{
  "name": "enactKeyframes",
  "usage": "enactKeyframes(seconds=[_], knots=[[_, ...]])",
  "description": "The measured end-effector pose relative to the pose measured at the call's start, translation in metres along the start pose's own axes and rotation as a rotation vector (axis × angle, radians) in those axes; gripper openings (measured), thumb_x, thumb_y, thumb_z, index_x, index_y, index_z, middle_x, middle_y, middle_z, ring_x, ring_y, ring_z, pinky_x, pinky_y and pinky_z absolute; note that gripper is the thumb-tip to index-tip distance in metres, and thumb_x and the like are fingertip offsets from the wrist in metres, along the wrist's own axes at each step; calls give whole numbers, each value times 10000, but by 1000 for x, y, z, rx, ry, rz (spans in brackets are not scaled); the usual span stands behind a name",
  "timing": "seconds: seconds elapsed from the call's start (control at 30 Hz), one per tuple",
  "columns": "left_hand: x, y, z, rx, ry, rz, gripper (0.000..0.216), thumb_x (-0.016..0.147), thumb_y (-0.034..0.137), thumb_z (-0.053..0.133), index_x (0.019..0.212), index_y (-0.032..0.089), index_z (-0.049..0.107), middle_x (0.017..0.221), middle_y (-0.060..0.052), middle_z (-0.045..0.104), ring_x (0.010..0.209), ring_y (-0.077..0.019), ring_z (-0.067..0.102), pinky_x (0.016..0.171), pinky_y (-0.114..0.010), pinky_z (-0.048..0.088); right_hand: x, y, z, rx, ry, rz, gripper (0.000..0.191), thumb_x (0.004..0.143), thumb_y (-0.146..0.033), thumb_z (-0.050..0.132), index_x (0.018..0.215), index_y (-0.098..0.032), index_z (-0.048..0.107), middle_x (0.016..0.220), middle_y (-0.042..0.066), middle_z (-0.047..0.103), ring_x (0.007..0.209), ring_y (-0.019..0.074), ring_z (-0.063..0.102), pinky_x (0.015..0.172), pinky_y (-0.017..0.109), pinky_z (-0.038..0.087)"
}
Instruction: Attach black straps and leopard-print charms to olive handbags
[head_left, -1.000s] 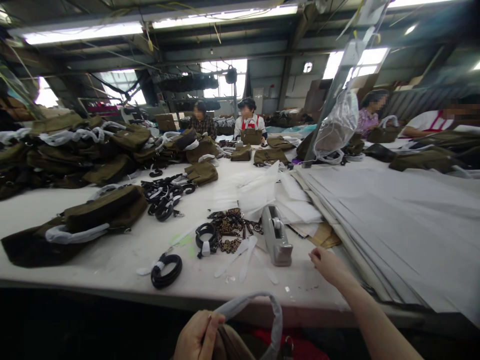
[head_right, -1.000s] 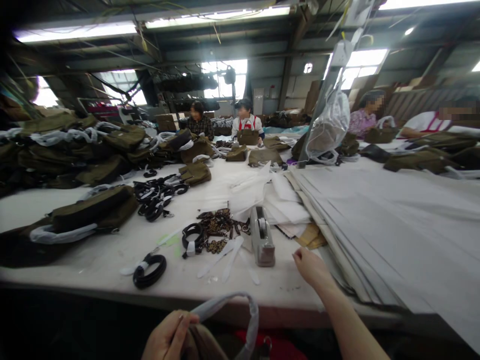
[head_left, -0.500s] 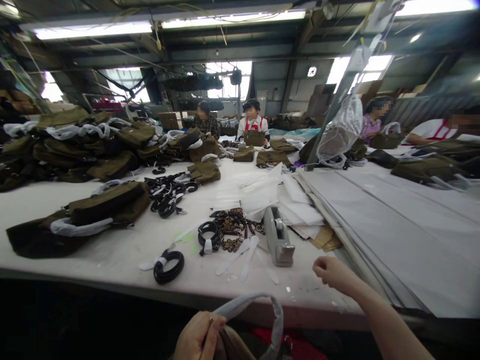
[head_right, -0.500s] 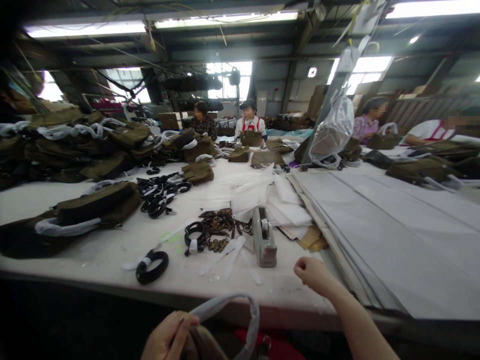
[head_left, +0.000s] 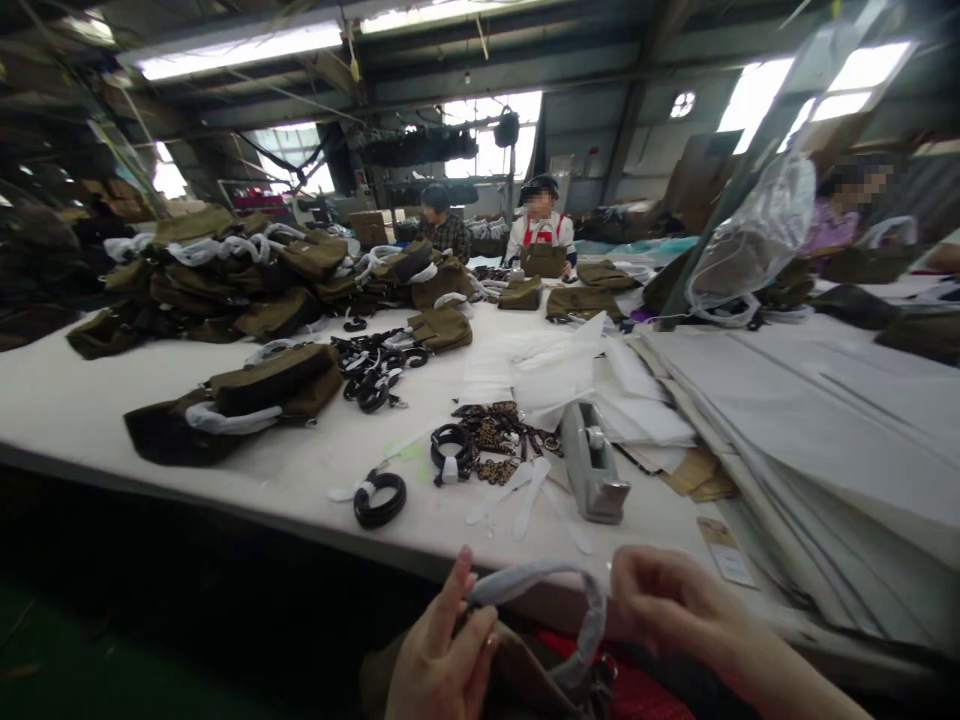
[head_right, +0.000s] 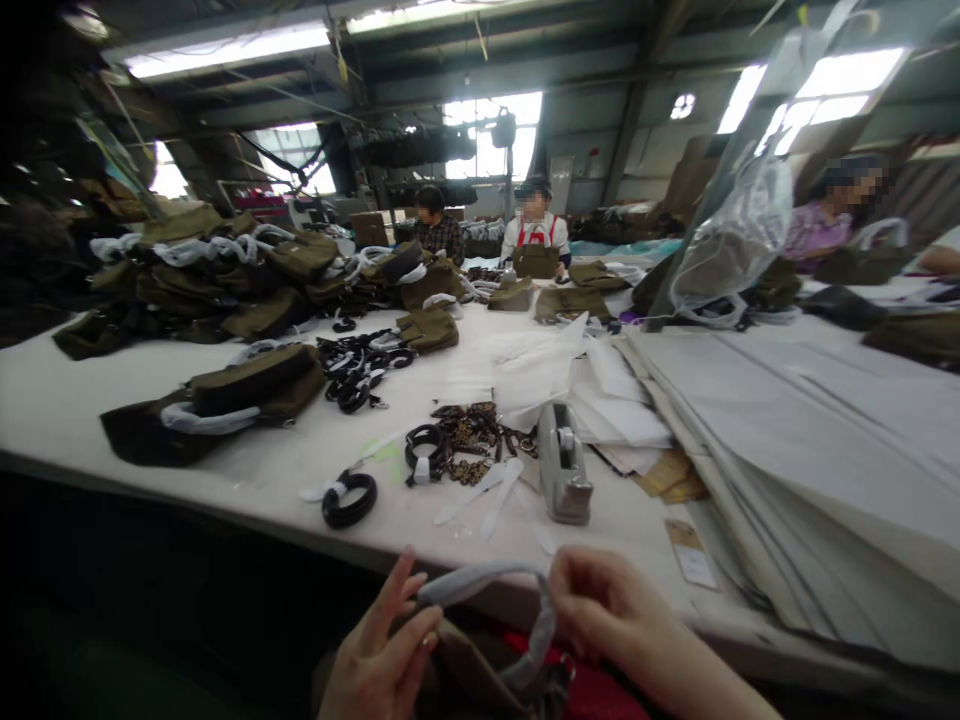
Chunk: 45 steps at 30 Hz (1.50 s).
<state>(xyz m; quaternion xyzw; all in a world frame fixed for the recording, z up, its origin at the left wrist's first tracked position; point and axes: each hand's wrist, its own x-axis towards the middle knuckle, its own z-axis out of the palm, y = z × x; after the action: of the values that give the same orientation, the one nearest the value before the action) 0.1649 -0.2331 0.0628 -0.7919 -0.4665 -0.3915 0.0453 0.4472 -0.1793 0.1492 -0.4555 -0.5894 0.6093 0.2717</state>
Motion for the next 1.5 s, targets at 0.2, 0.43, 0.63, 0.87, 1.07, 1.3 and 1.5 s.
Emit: enactKeyframes(seconds=[0.2, 0.43, 0.63, 0.87, 1.07, 1.3, 1.5], knots=[[14, 13, -23, -5, -217, 15, 208, 928, 178, 440, 949, 172, 647, 1244, -105, 689, 999, -201, 703, 834, -300, 610, 16, 2, 66, -267, -392, 96, 103, 761, -218, 567, 703, -193, 486, 724, -26, 498, 682, 132, 447, 603, 243, 356], [10, 13, -28, -42, -263, -164, 160, 907, 210, 515, 1009, 213, 638, 1045, -45, 732, 875, -207, 691, 752, -347, 592, 29, 6, 32, -584, -218, 52, 220, 783, -415, 548, 651, -243, 511, 678, 47, 594, 667, 219, 542, 619, 326, 440], [15, 17, -22, 13, -291, -186, 153, 912, 211, 514, 997, 212, 641, 988, -42, 728, 784, -204, 684, 667, -332, 569, 12, 10, 44, -928, 444, -342, 374, 824, -425, 542, 1163, -284, 613, 1200, 123, 675, 862, 298, 682, 728, 408, 526], [13, 24, -12, 77, -342, -98, 163, 928, 205, 491, 1024, 190, 622, 958, -62, 714, 814, -216, 688, 683, -339, 579, 60, -11, 105, -776, -64, -228, 401, 945, -311, 346, 1122, -192, 686, 1163, 133, 719, 1049, 271, 670, 914, 398, 510], [2, 24, -13, 77, -285, -78, 119, 884, 193, 547, 947, 171, 645, 962, -74, 709, 859, -244, 686, 723, -375, 601, 101, -4, 112, -460, -290, -62, 340, 873, -402, 524, 716, -168, 713, 732, 54, 742, 718, 199, 650, 645, 275, 467], [12, 13, -36, -321, -106, -690, 233, 917, 306, 559, 822, 214, 752, 875, -54, 685, 803, -155, 651, 718, -264, 515, 74, -10, 97, -361, 48, -101, 393, 903, -520, 460, 854, -200, 682, 562, -7, 597, 495, 144, 512, 495, 253, 375], [16, -8, -31, -725, -130, -1022, 310, 880, 376, 587, 756, 170, 782, 835, -54, 679, 769, -160, 636, 716, -268, 481, 49, 1, 118, -359, -307, 6, 343, 906, -384, 418, 668, -197, 579, 526, -27, 501, 495, 124, 437, 480, 236, 309]])
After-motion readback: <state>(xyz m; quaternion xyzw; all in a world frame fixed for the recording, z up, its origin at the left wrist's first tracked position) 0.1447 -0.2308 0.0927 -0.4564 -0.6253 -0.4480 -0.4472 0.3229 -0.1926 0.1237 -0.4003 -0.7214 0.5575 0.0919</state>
